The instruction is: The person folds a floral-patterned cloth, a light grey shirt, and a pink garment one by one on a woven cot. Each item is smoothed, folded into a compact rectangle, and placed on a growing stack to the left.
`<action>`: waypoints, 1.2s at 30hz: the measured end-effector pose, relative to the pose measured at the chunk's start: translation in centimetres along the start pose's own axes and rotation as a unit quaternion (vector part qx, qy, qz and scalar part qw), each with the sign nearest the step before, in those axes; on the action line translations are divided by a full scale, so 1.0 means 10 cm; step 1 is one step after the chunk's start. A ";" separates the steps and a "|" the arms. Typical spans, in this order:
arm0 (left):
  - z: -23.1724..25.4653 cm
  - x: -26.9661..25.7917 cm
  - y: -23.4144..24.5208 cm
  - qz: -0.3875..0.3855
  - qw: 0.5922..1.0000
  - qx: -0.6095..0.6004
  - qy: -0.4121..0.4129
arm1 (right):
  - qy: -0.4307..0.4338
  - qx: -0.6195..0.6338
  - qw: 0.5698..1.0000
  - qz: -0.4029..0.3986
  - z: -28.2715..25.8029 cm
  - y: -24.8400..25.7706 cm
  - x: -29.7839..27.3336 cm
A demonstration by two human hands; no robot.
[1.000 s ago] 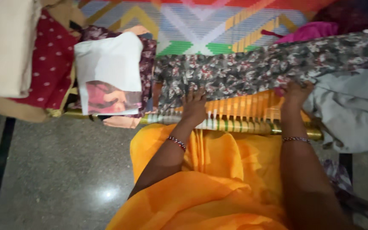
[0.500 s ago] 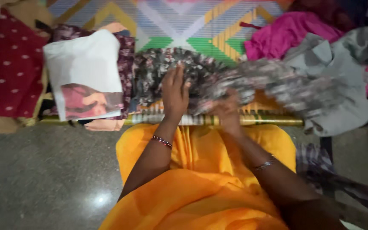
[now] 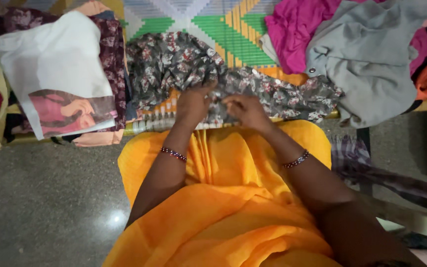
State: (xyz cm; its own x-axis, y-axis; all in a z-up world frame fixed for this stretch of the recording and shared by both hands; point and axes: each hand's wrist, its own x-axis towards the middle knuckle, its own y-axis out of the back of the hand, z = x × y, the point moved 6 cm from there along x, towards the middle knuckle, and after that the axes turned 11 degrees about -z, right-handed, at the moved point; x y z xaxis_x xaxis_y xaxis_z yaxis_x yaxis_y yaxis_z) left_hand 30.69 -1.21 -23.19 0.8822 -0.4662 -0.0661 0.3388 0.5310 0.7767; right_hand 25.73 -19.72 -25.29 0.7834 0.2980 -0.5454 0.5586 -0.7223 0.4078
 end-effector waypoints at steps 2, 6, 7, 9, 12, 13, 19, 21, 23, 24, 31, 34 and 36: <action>-0.21 -0.03 0.07 -0.022 0.981 -0.027 0.189 | 0.193 0.032 0.971 0.136 -0.19 0.28 -0.07; -0.28 -0.38 0.86 0.378 0.909 -0.063 0.162 | 0.187 0.001 0.943 0.274 -0.02 0.60 -0.19; -0.23 -0.45 0.99 0.410 0.900 0.013 0.146 | 0.181 -0.011 0.943 0.280 0.05 0.66 -0.18; -0.06 -0.55 1.21 0.461 0.866 0.164 0.105 | 0.165 -0.031 0.946 0.279 0.19 0.73 -0.12; 0.27 -0.50 1.27 0.447 0.894 -0.008 -0.020 | 0.134 -0.033 0.958 0.252 0.42 0.68 0.05; 0.38 -0.46 1.27 0.411 0.909 -0.068 0.008 | 0.123 -0.017 0.963 0.240 0.49 0.65 0.13; 1.80 -1.09 1.52 0.246 0.907 -0.210 -0.271 | 0.133 -0.002 0.969 0.209 0.72 0.59 0.44; 2.15 -1.42 1.60 0.175 0.890 -0.242 -0.344 | 0.127 0.073 0.970 0.193 0.80 0.57 0.51; 2.34 -1.57 1.68 0.142 0.882 -0.257 -0.368 | 0.078 0.179 0.966 0.169 0.89 0.52 0.60; 2.41 -1.61 1.71 0.129 0.879 -0.263 -0.377 | 0.087 0.166 0.967 0.172 0.87 0.53 0.63; 2.61 -1.67 1.77 0.099 0.870 -0.279 -0.395 | 0.117 0.138 0.966 0.183 0.85 0.53 0.65; 2.65 -1.68 1.77 0.092 0.868 -0.279 -0.401 | 0.150 0.173 0.958 0.174 0.81 0.53 0.65; 2.68 -1.70 1.78 0.089 0.867 -0.280 -0.401 | 0.169 0.199 0.951 0.167 0.80 0.53 0.66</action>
State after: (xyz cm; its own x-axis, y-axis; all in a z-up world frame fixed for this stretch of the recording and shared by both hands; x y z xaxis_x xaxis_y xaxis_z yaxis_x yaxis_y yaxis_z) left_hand 12.97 -2.86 8.53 0.5012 -0.5642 0.6561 0.5244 0.8012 0.2884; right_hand 31.73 -26.54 -32.57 0.9794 0.1450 -0.1406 0.1683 -0.9708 0.1709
